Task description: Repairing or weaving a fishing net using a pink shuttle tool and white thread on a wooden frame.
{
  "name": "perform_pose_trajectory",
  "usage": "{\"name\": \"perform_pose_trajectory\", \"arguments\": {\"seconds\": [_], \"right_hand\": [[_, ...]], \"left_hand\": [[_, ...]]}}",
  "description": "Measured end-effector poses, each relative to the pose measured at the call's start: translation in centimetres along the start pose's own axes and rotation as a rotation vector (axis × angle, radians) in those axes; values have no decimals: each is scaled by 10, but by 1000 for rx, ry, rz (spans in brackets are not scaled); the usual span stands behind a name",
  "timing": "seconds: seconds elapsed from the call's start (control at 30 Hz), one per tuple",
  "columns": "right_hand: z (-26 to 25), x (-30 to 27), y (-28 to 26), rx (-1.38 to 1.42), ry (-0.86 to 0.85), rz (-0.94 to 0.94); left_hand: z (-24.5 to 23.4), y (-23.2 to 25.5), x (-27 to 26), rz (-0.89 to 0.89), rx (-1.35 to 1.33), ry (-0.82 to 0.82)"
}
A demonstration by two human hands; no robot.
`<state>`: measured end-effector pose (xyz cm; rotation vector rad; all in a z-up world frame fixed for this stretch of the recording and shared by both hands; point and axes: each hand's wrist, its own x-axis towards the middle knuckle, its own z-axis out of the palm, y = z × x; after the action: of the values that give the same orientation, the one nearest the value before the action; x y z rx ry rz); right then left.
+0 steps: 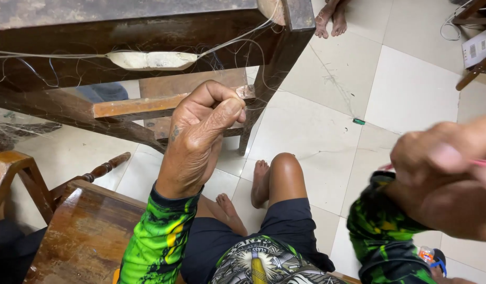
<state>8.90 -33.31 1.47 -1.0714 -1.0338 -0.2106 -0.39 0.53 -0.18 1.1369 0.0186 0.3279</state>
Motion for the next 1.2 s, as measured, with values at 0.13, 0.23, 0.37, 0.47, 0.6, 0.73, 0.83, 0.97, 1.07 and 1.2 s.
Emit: {"name": "perform_pose_trajectory", "arguments": {"seconds": [0.13, 0.23, 0.37, 0.47, 0.6, 0.73, 0.83, 0.97, 1.07, 1.2], "right_hand": [[4, 12, -7, -774, -248, 53], [8, 23, -6, -1037, -493, 7], [-22, -13, 12, -1144, -508, -13], [-34, -32, 12, -1063, -472, 24], [-25, -42, 10, -1003, -443, 15], [-17, -55, 11, -909, -421, 50], [-12, -67, 12, -857, -411, 94], [-5, -80, 13, -807, -402, 133], [-3, -94, 17, -784, -419, 181], [10, -109, 26, -682, -524, 143]], "left_hand": [[-2, 3, -2, 10, 7, 11], [1, 6, -2, 7, -32, 27], [0, 3, -1, 20, 14, 55], [3, 2, -1, 9, 24, 50], [8, 0, 2, 17, -1, 30], [10, 1, 4, 11, 68, 48], [9, -6, 3, -3, 63, 103], [7, -6, 0, 25, 113, 118], [4, -7, -2, 10, 131, 118], [3, 1, -4, -19, 268, 83]]}}
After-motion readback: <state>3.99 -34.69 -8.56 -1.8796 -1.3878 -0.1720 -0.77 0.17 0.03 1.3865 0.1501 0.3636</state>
